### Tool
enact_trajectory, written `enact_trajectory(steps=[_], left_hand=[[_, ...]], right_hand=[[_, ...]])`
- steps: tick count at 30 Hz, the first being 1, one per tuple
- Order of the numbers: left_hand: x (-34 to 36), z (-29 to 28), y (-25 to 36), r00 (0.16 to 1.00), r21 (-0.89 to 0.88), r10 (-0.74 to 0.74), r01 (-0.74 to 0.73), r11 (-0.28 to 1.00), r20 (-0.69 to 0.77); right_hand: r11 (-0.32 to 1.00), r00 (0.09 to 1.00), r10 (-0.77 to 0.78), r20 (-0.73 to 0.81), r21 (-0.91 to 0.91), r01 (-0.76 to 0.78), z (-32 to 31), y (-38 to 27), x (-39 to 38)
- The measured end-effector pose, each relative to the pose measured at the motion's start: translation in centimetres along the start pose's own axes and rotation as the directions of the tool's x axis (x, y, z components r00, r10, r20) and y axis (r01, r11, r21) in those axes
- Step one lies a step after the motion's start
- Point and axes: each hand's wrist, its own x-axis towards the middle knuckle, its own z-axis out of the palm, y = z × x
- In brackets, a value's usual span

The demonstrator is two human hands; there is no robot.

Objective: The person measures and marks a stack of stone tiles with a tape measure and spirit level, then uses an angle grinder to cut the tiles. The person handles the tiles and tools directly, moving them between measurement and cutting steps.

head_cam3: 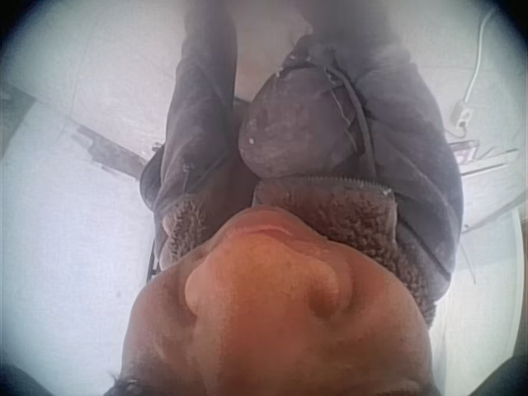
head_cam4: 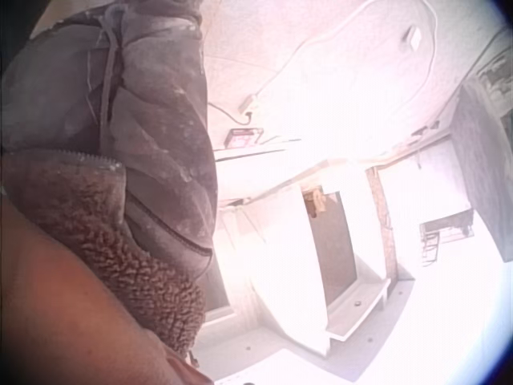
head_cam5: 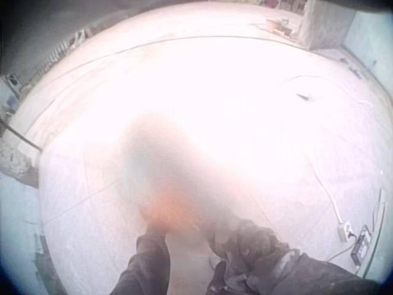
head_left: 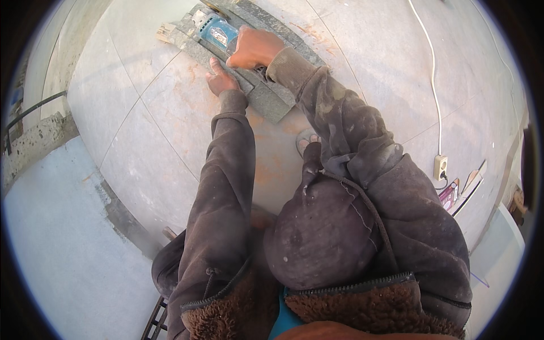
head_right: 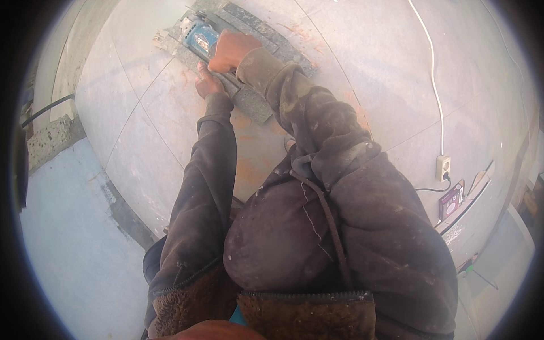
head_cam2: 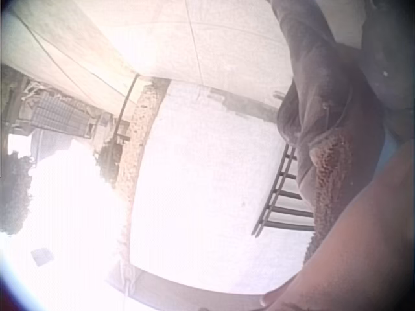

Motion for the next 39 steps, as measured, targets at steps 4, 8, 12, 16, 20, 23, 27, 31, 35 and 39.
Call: enact_trajectory(steps=[4, 8, 12, 16, 20, 23, 27, 31, 35, 39], left_hand=[[0.0, -0.2, 0.3, 1.0, 0.024, -0.002, 0.001, 1.0, 0.026], [-0.7, 0.0, 0.9, 1.0, 0.005, -0.014, 0.014, 1.0, 0.02], [-0.1, -0.1, 0.4, 1.0, 0.007, 0.011, -0.012, 1.0, 0.013], [-0.3, -0.1, 0.4, 1.0, -0.017, -0.013, 0.014, 1.0, 0.019], [0.0, -0.2, 0.4, 0.999, -0.002, -0.034, 0.035, 0.999, 0.03], [-0.5, 0.0, 0.7, 0.999, 0.009, -0.04, 0.04, 0.999, 0.017], [0.1, -0.2, 0.3, 0.999, 0.028, -0.026, 0.025, 0.999, 0.028], [0.4, -0.1, 0.0, 1.0, 0.021, -0.009, 0.008, 1.0, 0.013], [-0.7, 0.0, 1.0, 0.999, -0.05, -0.014, 0.017, 0.999, 0.052], [0.1, 0.4, -0.1, 0.997, -0.008, 0.034, -0.035, 0.999, -0.066]], right_hand=[[1.0, 1.0, -0.001, -0.008, -0.009, 0.001, 0.4, 0.2, 0.4], [1.0, 1.0, 0.01, 0.006, -0.013, -0.01, 0.4, 0.3, 0.6], [1.0, 0.999, 0.013, 0.038, 0.008, -0.013, -0.1, -0.3, 0.4], [1.0, 1.0, 0.016, 0.026, -0.008, -0.016, 0.2, -0.2, 0.8], [1.0, 0.999, 0.019, 0.027, -0.022, -0.018, 0.3, -0.2, 1.0], [0.999, 1.0, 0.008, 0.022, -0.033, -0.007, 0.4, 0.1, 1.1], [1.0, 1.0, 0.016, 0.01, -0.025, -0.016, 0.3, 0.0, 0.8], [1.0, 1.0, 0.007, 0.009, -0.01, -0.007, 0.3, 0.0, 0.4], [1.0, 1.0, -0.001, -0.009, 0.001, 0.001, 0.3, 0.9, -0.2], [1.0, 1.0, -0.003, 0.004, 0.0, 0.003, 0.0, 0.5, -0.9]])
